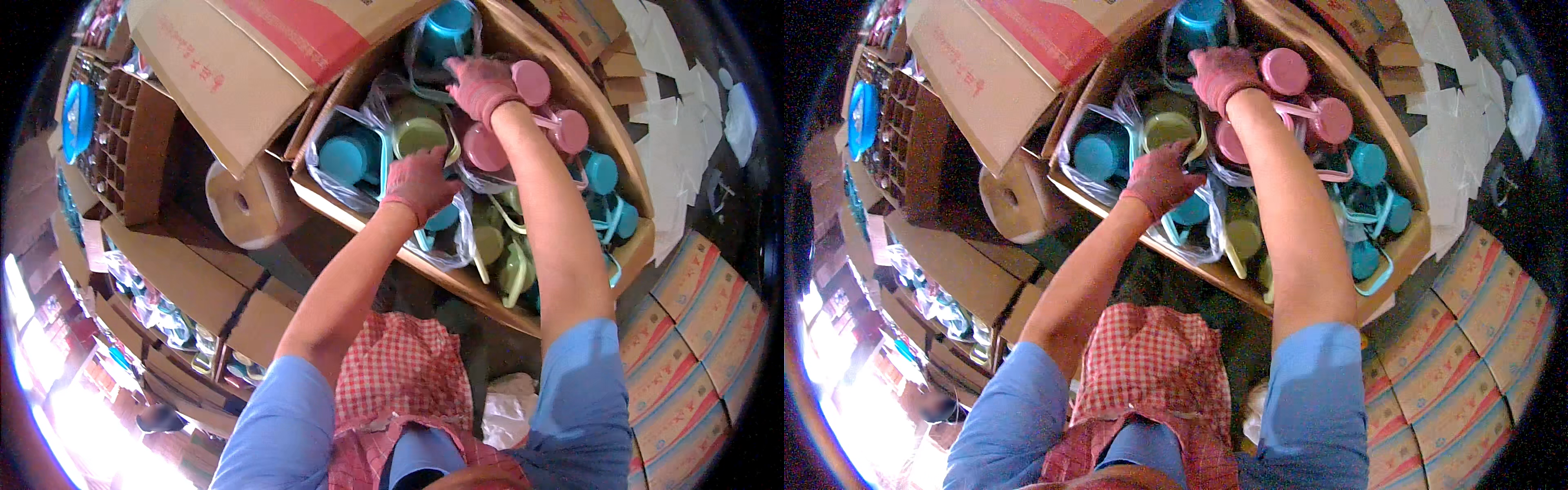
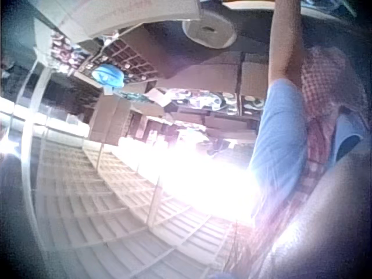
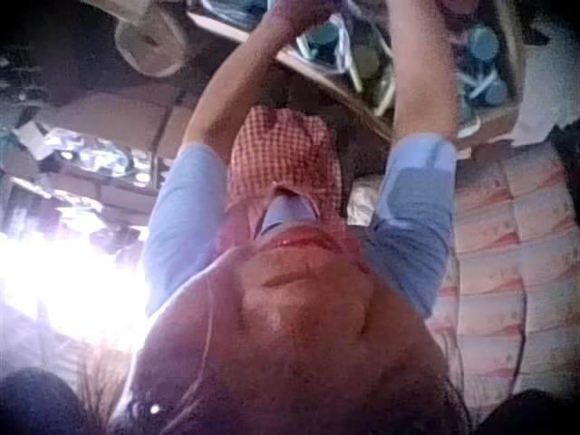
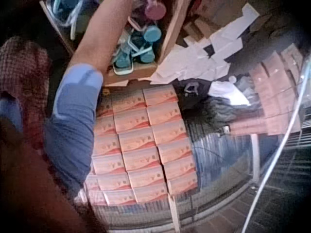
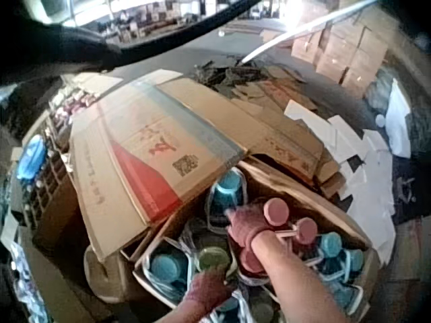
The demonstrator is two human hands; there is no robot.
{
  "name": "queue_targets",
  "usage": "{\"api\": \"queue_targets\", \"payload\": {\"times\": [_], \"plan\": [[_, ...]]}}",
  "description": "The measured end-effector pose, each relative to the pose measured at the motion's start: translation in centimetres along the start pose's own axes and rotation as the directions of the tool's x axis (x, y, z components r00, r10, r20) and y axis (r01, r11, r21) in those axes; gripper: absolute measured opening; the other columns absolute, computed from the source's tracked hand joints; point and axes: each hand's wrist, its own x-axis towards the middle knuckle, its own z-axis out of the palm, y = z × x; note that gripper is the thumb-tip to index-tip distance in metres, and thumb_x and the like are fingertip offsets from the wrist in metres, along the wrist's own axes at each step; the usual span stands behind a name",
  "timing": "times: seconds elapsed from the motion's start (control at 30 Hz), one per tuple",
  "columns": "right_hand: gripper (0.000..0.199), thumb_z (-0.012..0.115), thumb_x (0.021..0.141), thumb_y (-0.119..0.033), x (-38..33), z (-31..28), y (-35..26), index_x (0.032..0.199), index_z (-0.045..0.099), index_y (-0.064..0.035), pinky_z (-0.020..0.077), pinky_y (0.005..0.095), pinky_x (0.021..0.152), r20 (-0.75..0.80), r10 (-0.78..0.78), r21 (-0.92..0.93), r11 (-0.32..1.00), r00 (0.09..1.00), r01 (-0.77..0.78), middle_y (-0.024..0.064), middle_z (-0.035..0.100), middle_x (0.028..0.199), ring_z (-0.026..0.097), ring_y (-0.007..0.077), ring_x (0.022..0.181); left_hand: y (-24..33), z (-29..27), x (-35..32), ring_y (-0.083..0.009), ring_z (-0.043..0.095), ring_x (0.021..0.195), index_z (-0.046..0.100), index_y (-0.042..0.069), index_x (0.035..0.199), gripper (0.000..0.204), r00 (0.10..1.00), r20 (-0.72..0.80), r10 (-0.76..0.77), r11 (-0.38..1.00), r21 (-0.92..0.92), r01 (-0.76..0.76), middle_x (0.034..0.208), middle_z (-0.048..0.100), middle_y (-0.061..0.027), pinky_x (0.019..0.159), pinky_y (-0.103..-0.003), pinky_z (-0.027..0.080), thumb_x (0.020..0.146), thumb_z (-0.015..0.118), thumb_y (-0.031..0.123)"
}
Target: The person packs pink plastic containers into clear plastic bags and places them into a cardboard box. They also handle and organize other colorful containers, including blue and green ones, within the box.
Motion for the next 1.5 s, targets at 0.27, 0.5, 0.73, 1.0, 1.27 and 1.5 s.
{"api": "queue_targets", "payload": {"times": [0.27,0.5,0.73,1.0,1.27,1.5], "plan": [[0.032,0.056,0.080,-0.025,1.0,5.1,-0.3,0.106,0.063,-0.0078,0.0472,0.0415,0.087,0.165,0.050,0.024,0.998,0.985,-0.055,0.0177,0.060,0.111,0.059,0.0313,0.102,-2.4,3.1,-1.8,-0.0337,0.055,0.100,0.046,0.010,0.122,0.064,0.975,-0.095,0.203,0.978,0.068,-0.197,0.108,0.057,-0.0147,0.084,-0.042,0.045,0.067,0.071,0.031],[0.046,0.066,0.074,-0.038,-5.9,-0.4,2.7,0.107,0.061,-0.0075,0.0486,0.0401,0.082,-0.220,-0.018,0.151,0.987,0.975,0.053,0.0175,0.064,0.099,0.061,0.0327,0.092,-1.2,2.0,-2.5,-0.0333,0.055,0.100,0.048,0.009,0.119,0.058,0.974,-0.140,0.179,0.983,0.062,-0.171,0.110,0.057,-0.0150,0.085,-0.042,0.045,0.069,0.070,0.030],[0.042,0.065,0.074,-0.039,-6.2,0.9,1.8,0.105,0.061,-0.0097,0.0459,0.0426,0.084,-0.061,0.027,0.098,0.995,0.998,-0.021,0.0161,0.063,0.099,0.059,0.0333,0.095,-5.4,3.0,-5.9,-0.0351,0.053,0.105,0.046,0.003,0.122,0.069,0.792,-0.601,-0.106,0.976,-0.216,-0.033,0.115,0.054,-0.0178,0.090,-0.040,0.043,0.061,0.076,0.013],[0.037,0.068,0.073,-0.029,-7.4,3.3,0.4,0.103,0.062,-0.0083,0.0463,0.0397,0.083,-0.257,0.145,0.547,0.837,0.956,0.020,0.0154,0.063,0.100,0.059,0.0326,0.094,-4.8,0.3,-1.9,-0.0371,0.061,0.088,0.054,-0.002,0.099,0.049,0.832,-0.132,-0.538,0.633,-0.716,0.296,0.090,0.063,-0.0231,0.074,-0.040,0.048,0.069,0.073,0.031],[0.039,0.071,0.071,-0.030,-3.5,2.3,-6.2,0.104,0.065,-0.0081,0.0473,0.0326,0.076,0.033,0.290,0.991,0.117,0.956,-0.070,0.0078,0.066,0.093,0.063,0.0205,0.083,-1.9,-0.9,-5.8,-0.0271,0.063,0.091,0.053,0.006,0.119,0.060,0.964,-0.207,-0.164,0.892,-0.449,0.055,0.100,0.064,-0.0176,0.081,-0.033,0.049,0.070,0.072,0.035],[0.028,0.072,0.072,-0.022,7.0,6.4,-8.8,0.097,0.061,-0.0137,0.0458,0.0332,0.061,0.273,0.130,0.726,-0.678,0.953,-0.116,-0.0015,0.061,0.088,0.058,0.0152,0.074,-12.0,-10.1,-7.5,-0.0164,0.058,0.094,0.056,-0.001,0.114,0.041,0.815,-0.436,-0.383,0.490,-0.843,-0.220,0.104,0.063,-0.0078,0.087,-0.029,0.047,0.075,0.069,0.002]]}}
